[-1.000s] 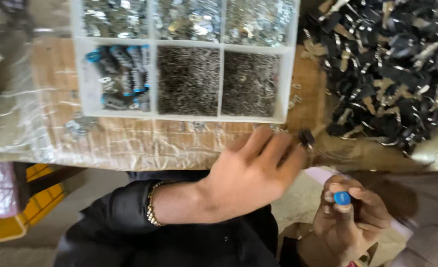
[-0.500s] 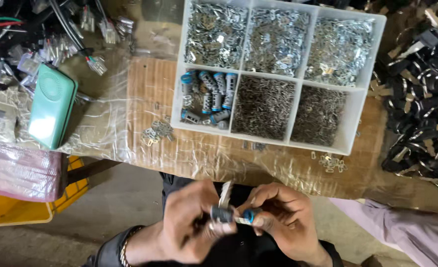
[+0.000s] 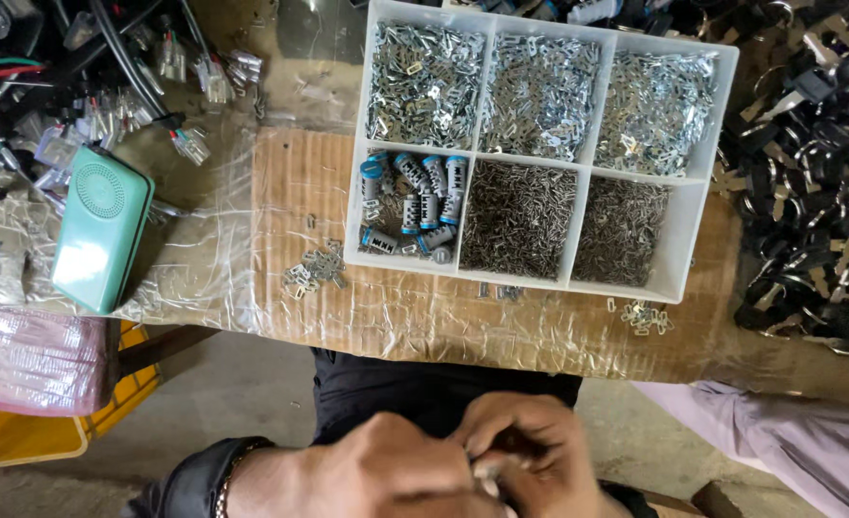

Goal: The person assembles small lock cylinders at a workbench. They hold a lock plug in one hand and repeatedly pick tiny pins and springs from a compartment tray, inserting them into the plug by hand, then place finished cylinders in a tray compartment. Another person works across the table.

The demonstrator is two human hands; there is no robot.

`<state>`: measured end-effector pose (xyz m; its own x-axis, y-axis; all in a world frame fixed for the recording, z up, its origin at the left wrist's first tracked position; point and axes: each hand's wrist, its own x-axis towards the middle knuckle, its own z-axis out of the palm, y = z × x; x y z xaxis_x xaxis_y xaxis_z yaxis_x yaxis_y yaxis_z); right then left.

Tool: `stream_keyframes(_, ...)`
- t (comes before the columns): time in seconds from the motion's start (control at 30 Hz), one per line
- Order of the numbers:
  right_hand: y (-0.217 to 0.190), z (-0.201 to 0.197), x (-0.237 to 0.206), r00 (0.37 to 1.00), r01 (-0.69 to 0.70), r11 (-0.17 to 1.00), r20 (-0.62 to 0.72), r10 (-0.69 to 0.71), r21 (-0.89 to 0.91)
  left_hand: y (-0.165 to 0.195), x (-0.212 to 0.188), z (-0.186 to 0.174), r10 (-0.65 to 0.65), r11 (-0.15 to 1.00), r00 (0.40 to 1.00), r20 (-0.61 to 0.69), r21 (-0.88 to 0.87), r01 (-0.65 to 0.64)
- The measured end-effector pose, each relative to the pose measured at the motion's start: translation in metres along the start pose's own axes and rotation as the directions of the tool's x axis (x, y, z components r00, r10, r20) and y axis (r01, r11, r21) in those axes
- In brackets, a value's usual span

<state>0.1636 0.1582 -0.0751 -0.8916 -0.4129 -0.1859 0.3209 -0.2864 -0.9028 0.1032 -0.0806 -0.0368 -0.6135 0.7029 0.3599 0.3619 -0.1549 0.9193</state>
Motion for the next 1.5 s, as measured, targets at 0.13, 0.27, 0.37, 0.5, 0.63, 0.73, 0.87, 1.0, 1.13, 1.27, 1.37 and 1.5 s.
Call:
stream_keyframes(0.13, 0.000, -0.001, 0.001, 0.993, -0.087, 0.873, -0.028, 0.115, 0.479, -0.004, 0.003, 0.003, 0.013, 0.995, 0.995, -0.103, -0.094, -0.023)
stream_keyframes(0.27, 0.003, -0.004, -0.002, 0.997, -0.033, 0.839, -0.035, 0.062, 0.543, -0.012, 0.007, 0.012, -0.032, 0.969, 0.970, -0.243, -0.247, -0.030)
stream_keyframes(0.37, 0.017, -0.003, -0.007, 0.994, -0.071, 0.791, -0.025, 0.109, 0.608, -0.013, 0.009, 0.010, 0.021, 0.986, 0.984, -0.176, -0.158, -0.050)
stream_keyframes(0.5, 0.030, -0.002, -0.012, 0.974, -0.034, 0.825, -0.167, 0.154, 0.565, 0.007, 0.020, 0.002, 0.036, 0.918, 0.997, -0.071, 0.397, -0.005)
stream_keyframes(0.63, 0.013, -0.005, -0.010, 0.981, 0.015, 0.878, -0.178, 0.080, 0.479, 0.035, 0.050, -0.005, 0.045, 0.729, 0.998, -0.038, 0.684, -0.007)
stream_keyframes(0.73, -0.012, -0.007, -0.002, 0.989, 0.022, 0.983, -0.148, 0.005, 0.182, 0.042, 0.066, -0.028, -0.020, 0.829, 0.993, 0.114, 0.558, -0.048)
stream_keyframes(0.87, -0.051, -0.009, -0.011, 0.960, 0.199, 0.864, -0.083, -0.266, -0.462, 0.030, 0.069, -0.061, -0.008, 0.766, 1.000, -0.010, 0.643, 0.013)
stream_keyframes(1.0, -0.086, -0.014, -0.006, 0.990, -0.066, 0.726, 0.046, 0.133, -0.684, 0.007, 0.079, -0.063, 0.014, 0.420, 0.923, -0.384, 0.840, 0.343)
stream_keyframes(1.13, -0.123, -0.002, 0.016, 0.911, -0.277, 0.844, 0.154, 0.383, -0.460, -0.020, 0.092, -0.065, -0.179, 0.262, 0.908, -0.378, 0.871, 0.414)
stream_keyframes(1.27, -0.137, -0.003, 0.056, 0.712, 0.668, 0.522, 0.658, -0.243, -0.530, -0.030, 0.090, -0.072, -0.226, 0.110, 0.905, -0.362, 0.913, 0.393)
stream_keyframes(1.37, -0.133, -0.018, 0.089, 0.782, 0.603, 0.323, 0.620, -0.059, -0.729, -0.032, 0.087, -0.072, -0.249, 0.039, 0.902, -0.352, 0.927, 0.373)
stream_keyframes(1.5, -0.129, -0.061, 0.150, 0.851, 0.507, 0.448, 0.343, -0.398, -0.736, -0.031, 0.090, -0.075, -0.248, 0.060, 0.898, -0.364, 0.919, 0.389)
